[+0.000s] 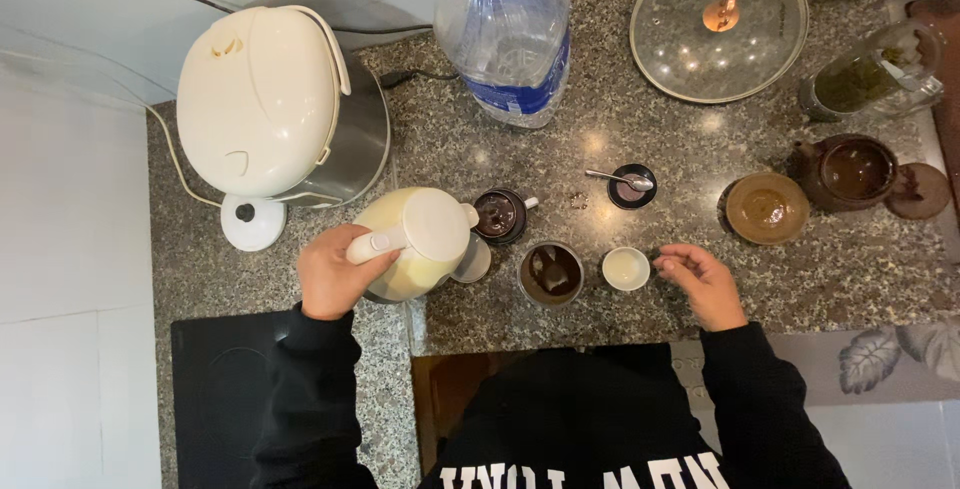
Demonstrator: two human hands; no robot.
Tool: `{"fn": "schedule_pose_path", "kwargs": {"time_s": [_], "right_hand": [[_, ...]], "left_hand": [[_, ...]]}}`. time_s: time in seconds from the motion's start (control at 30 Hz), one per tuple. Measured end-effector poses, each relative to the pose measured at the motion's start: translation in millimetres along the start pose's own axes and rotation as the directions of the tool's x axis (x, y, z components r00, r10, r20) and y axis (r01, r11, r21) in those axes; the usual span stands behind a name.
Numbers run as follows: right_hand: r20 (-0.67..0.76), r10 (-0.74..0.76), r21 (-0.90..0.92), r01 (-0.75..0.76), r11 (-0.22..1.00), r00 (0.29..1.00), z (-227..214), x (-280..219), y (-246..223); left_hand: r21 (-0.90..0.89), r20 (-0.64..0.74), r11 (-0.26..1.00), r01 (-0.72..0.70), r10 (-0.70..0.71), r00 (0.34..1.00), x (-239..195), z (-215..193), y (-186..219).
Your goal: The person pours hot water from a kettle into a cup, then adds milk from a carton. They retrieve a container from the refrigerator and return to the counter to scoop a dark powder into the cup using a spoon, stirring the mixture.
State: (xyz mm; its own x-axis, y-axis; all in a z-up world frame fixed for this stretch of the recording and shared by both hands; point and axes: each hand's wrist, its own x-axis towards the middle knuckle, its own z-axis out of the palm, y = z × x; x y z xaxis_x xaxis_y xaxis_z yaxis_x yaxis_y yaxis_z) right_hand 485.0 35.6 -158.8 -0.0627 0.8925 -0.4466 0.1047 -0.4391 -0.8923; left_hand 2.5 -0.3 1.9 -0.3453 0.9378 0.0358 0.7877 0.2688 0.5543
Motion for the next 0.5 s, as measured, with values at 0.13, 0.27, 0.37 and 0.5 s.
{"fn": "schedule_pose_path", "kwargs": {"time_s": [0.13, 0.27, 0.37, 0.5], "right_hand": [[-0.008, -0.002, -0.002, 0.002, 1.000, 1.000, 0.5, -1.1, -2.1], [-0.008, -0.001, -0.001, 0.001, 1.000, 1.000, 1.5, -1.7, -3.7], [0.002, -0.001, 0.009, 0.001, 1.000, 1.000, -0.5, 1.1, 1.8], [0.011, -0.004, 0.011, 0.004, 1.000, 1.000, -2.0, 2.3, 3.5]], "left_hand": [[-0.019, -0.033, 0.999, -0.026, 0.026, 0.999, -1.3, 2.1, 0.3], [0.005, -0.012, 1.000, -0.015, 0.015, 1.000, -1.2, 1.2, -1.9], [0.006, -0.024, 1.000, -0.027, 0.027, 0.999, -1.0, 2.2, -1.9], [0.020, -0.009, 1.000, -0.016, 0.017, 1.000, -1.0, 1.8, -0.7]]}}
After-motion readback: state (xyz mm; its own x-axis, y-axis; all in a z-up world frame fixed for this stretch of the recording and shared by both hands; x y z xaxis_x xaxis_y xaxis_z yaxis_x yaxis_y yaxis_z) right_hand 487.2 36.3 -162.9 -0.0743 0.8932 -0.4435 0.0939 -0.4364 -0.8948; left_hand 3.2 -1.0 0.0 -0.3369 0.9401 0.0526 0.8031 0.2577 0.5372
